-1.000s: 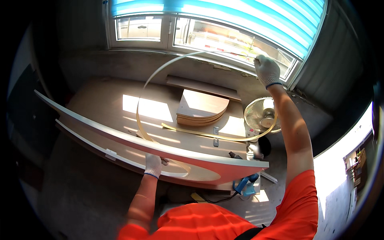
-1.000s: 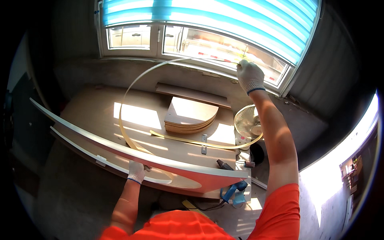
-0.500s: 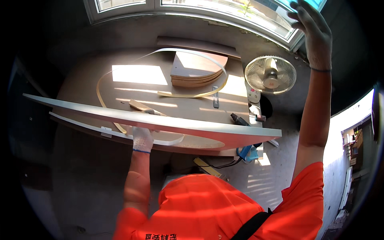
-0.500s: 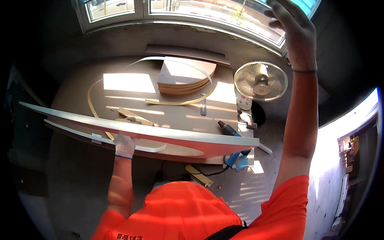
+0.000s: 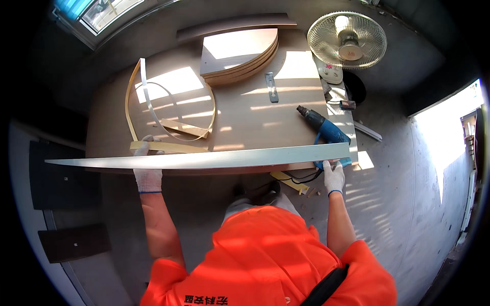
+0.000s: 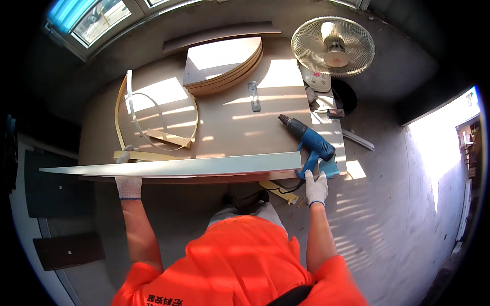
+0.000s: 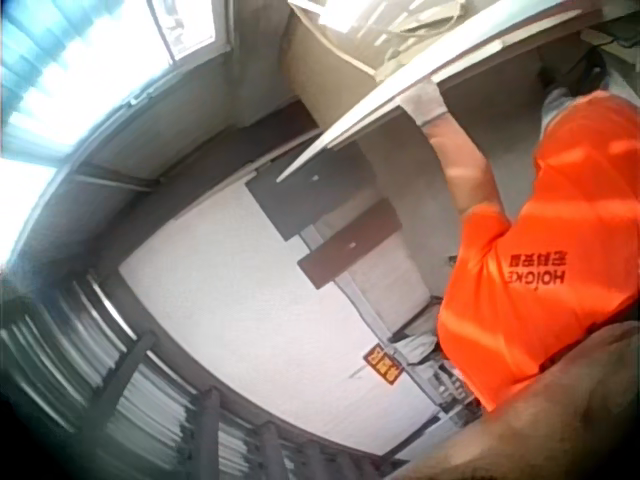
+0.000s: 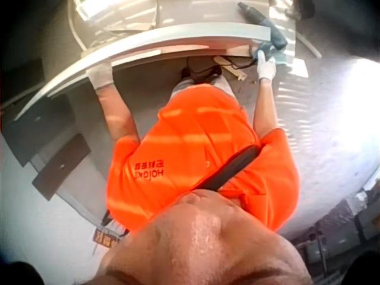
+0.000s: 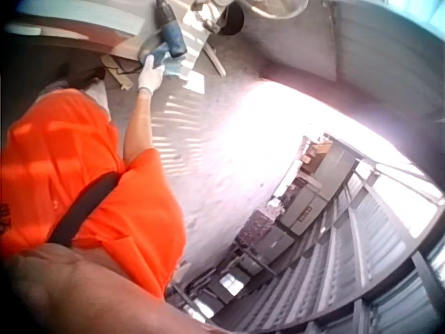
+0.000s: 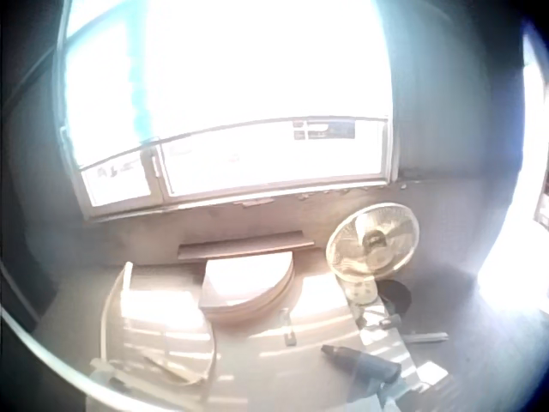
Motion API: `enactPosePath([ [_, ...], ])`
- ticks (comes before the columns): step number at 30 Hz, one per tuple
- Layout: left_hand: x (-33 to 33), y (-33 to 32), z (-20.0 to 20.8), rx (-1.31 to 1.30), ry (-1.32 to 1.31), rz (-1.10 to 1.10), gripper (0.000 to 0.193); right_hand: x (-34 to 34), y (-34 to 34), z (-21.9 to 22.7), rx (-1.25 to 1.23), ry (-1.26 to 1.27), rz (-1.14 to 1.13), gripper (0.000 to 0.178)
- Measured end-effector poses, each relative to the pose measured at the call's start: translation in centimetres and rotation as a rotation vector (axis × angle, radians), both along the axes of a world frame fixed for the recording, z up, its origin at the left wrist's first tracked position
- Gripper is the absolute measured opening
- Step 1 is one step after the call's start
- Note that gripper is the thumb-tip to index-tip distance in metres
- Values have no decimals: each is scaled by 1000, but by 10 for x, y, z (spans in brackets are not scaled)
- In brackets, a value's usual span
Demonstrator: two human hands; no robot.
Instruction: The person uses a heat gun to soften a strip of edge banding and applies it to the curved edge of a large, light-colored wooden panel. They press the banding firmly along the edge to ensure adhesion, working their way around the panel's perimeter.
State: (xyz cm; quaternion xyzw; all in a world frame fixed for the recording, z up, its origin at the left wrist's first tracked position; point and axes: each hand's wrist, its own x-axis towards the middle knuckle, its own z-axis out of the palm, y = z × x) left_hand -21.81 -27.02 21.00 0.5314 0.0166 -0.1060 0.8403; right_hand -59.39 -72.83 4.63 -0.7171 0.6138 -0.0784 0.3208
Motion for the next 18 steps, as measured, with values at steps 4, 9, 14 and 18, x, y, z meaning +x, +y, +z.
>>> enactPosePath([
  [4, -6, 7, 7, -1, -81, 129, 29, 37, -11, 17, 93, 139, 45, 105],
  [9, 7, 0, 8, -6, -77, 53, 31, 51, -29, 0, -85, 288, 27, 81],
  [14, -18, -5, 18, 36, -129, 7, 22, -4, 16, -18, 36, -487, -414, 27],
  [18, -22, 9, 16, 89, -98, -51, 17, -82, 121, -7, 65, -715, -598, 23],
])
